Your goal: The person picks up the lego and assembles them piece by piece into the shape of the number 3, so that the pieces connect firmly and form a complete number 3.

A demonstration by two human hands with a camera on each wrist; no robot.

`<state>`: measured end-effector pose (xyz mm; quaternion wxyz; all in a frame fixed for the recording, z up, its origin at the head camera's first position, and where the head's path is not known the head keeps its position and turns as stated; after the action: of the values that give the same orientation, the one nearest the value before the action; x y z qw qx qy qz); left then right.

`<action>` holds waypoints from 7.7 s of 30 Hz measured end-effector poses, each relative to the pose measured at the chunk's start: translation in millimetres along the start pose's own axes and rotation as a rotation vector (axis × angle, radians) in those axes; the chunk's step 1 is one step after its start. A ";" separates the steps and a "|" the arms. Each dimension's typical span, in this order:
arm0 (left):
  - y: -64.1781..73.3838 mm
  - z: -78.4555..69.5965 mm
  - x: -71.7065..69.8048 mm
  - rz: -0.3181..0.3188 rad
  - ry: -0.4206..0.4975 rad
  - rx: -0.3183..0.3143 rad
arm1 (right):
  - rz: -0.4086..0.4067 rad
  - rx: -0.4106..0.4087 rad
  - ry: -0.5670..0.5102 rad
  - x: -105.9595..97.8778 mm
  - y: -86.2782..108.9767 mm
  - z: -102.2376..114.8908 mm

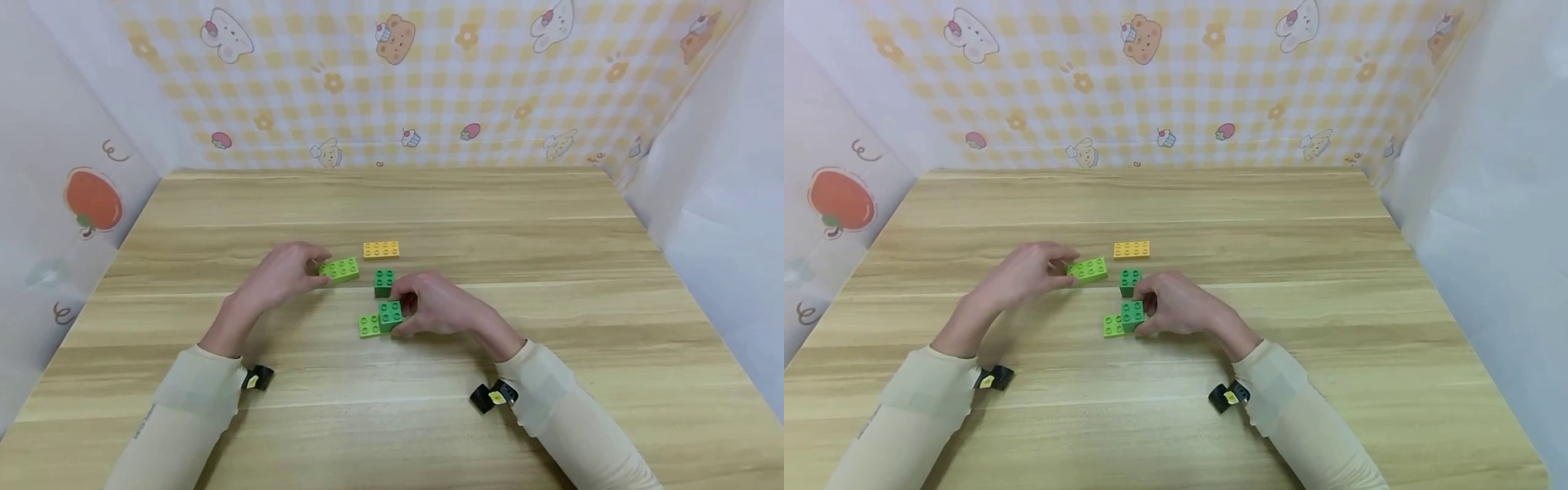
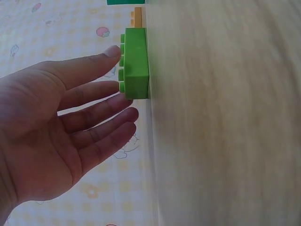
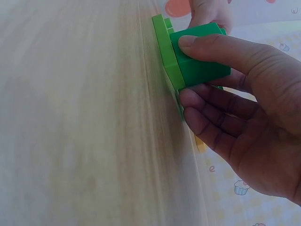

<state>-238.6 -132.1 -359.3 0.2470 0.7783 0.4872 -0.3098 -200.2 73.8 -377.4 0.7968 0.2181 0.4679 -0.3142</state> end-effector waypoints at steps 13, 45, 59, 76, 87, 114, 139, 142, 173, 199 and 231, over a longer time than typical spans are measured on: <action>-0.9 3.7 4.0 0.033 -0.027 -0.004 | -0.002 -0.006 -0.018 0.9 0.0 -0.9; 35.4 -84.8 14.9 0.118 0.057 0.212 | 0.047 0.015 -0.109 6.1 -0.1 -2.9; 34.0 -86.7 27.4 0.158 0.039 0.274 | 0.036 -0.015 -0.095 6.6 -2.6 -2.4; 31.7 -82.5 29.4 0.176 0.081 0.249 | 0.052 0.042 -0.150 1.0 0.6 -5.0; 30.2 -81.0 29.3 0.187 0.095 0.261 | 0.045 0.023 -0.326 -3.7 1.7 -5.2; 30.4 -79.5 29.0 0.198 0.070 0.206 | -0.007 -0.002 -0.311 -8.3 1.0 -2.8; 25.2 -71.9 33.3 0.236 0.112 0.210 | -0.013 -0.040 -0.307 -6.7 -0.9 -2.5; 24.7 -71.1 33.3 0.244 0.125 0.202 | -0.012 -0.036 -0.305 -6.4 -0.9 -3.3; 18.8 -60.4 37.9 0.312 0.267 0.172 | 0.000 -0.027 -0.247 1.5 3.2 -5.9; -28.3 -64.4 38.0 0.219 0.000 0.132 | -0.031 -0.084 -0.145 -4.4 4.4 -2.4; -24.7 -67.5 28.6 0.144 0.144 0.111 | -0.030 -0.029 -0.132 -5.5 10.9 -10.5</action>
<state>-235.3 -58.5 -335.7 0.1894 0.8441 0.4284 -0.2611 -200.9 89.9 -376.9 0.8242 0.1785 0.4221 -0.3328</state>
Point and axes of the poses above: each hand's wrist, its own y-axis away from the middle knuckle, its own x-axis out of the palm, z = x × y, the point moved 8 cm from there along -y, towards the middle knuckle, and after that the axes turned 15 degrees about y, right-handed, at the moved point
